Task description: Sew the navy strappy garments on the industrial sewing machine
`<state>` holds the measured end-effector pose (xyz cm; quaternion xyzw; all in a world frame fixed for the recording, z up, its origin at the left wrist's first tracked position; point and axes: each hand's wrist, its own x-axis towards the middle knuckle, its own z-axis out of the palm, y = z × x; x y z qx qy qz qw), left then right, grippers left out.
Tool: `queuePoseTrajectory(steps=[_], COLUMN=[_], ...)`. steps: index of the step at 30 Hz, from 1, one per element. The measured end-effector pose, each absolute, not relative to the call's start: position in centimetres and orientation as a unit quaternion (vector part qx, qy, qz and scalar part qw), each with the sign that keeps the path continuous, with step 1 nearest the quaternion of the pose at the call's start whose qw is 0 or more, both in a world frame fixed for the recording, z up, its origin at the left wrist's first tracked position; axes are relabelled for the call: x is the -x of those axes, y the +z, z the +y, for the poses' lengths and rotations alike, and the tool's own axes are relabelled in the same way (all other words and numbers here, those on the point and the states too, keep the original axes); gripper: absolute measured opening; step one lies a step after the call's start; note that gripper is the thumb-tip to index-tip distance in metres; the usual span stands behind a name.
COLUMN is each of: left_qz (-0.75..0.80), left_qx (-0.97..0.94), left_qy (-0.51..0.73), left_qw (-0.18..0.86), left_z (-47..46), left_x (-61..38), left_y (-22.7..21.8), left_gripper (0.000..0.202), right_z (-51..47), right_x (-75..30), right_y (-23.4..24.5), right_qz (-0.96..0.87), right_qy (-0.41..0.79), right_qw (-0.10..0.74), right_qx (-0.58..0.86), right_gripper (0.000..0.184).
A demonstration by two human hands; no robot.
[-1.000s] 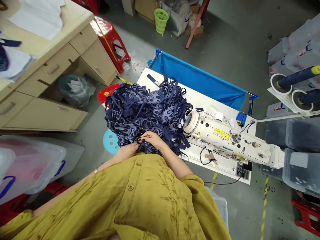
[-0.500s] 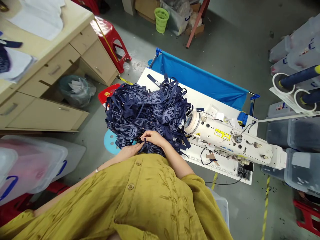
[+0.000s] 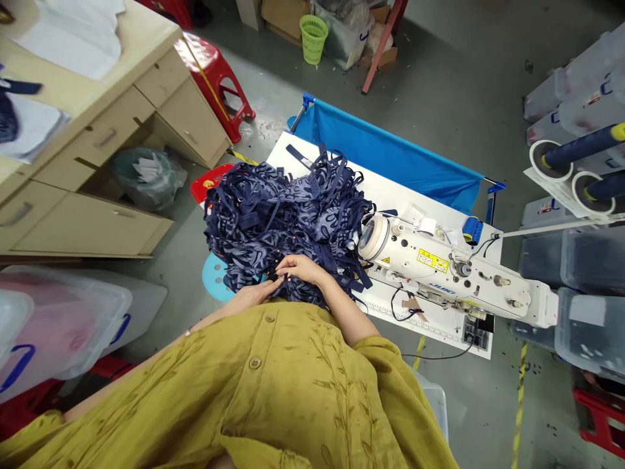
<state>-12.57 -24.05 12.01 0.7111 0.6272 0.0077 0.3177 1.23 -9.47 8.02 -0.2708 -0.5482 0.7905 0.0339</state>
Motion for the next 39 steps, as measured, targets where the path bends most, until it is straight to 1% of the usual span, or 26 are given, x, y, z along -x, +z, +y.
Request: queuePoseTrajectory(steps=[5,8,10,13,16,18,19,23,26,29,31,34,36,39], left_qz=[0.642,0.642,0.64,0.634,0.632,0.642,0.648,0.657,0.653,0.682,0.684,0.644,0.627,0.619], left_qx=[-0.695,-0.695,-0.699,-0.708,-0.716,-0.714,-0.712,-0.721,-0.744,-0.729,-0.727,-0.754,-0.763,-0.767], left_qy=[0.023,0.021,0.015,0.015,0.025,0.032,0.034,0.045,0.051,0.024,-0.016,-0.073,-0.09,-0.097], left_qw=[0.322,0.322,0.319,0.311,0.295,0.278,0.268,0.215,0.128,0.054,0.056,0.107,0.129,0.137], left_z=[-24.3,-24.3,-24.2,-24.2,-24.3,-24.4,-24.5,-24.3,-24.2,-24.3,-24.4,-24.4,-24.6,-24.7], left_x=[12.5,12.6,12.5,12.4,12.3,12.4,12.5,13.1,13.4,13.4,13.5,13.8,13.9,13.8], left_y=[12.3,12.4,12.3,11.9,11.5,11.4,11.4,11.8,12.2,12.2,11.9,11.3,11.0,10.9], left_gripper=[0.061,0.061,0.062,0.062,0.061,0.054,0.048,0.026,0.02,0.017,0.017,0.02,0.022,0.026], right_z=[-9.3,-9.3,-9.5,-9.9,-10.1,-10.1,-10.1,-10.3,-10.7,-11.0,-11.1,-11.1,-11.0,-10.9], right_x=[-2.2,-2.3,-2.0,-1.2,-0.8,-0.9,-1.1,-1.9,-2.5,-3.0,-3.1,-3.1,-3.0,-2.8], right_y=[8.2,8.3,8.3,8.1,8.0,8.0,8.1,8.2,7.9,7.5,7.2,6.9,6.8,6.9], right_qz=[-0.551,-0.551,-0.545,-0.523,-0.482,-0.454,-0.45,-0.502,-0.57,-0.624,-0.628,-0.625,-0.625,-0.629], right_qy=[0.788,0.79,0.795,0.806,0.811,0.807,0.805,0.794,0.746,0.695,0.688,0.689,0.691,0.693], right_qw=[0.052,0.048,0.045,0.058,0.137,0.2,0.215,0.181,0.166,0.153,0.145,0.132,0.122,0.107], right_qx=[0.27,0.265,0.263,0.271,0.302,0.321,0.322,0.293,0.301,0.324,0.335,0.342,0.342,0.336], right_gripper=[0.019,0.017,0.018,0.025,0.034,0.038,0.039,0.035,0.026,0.018,0.015,0.012,0.01,0.005])
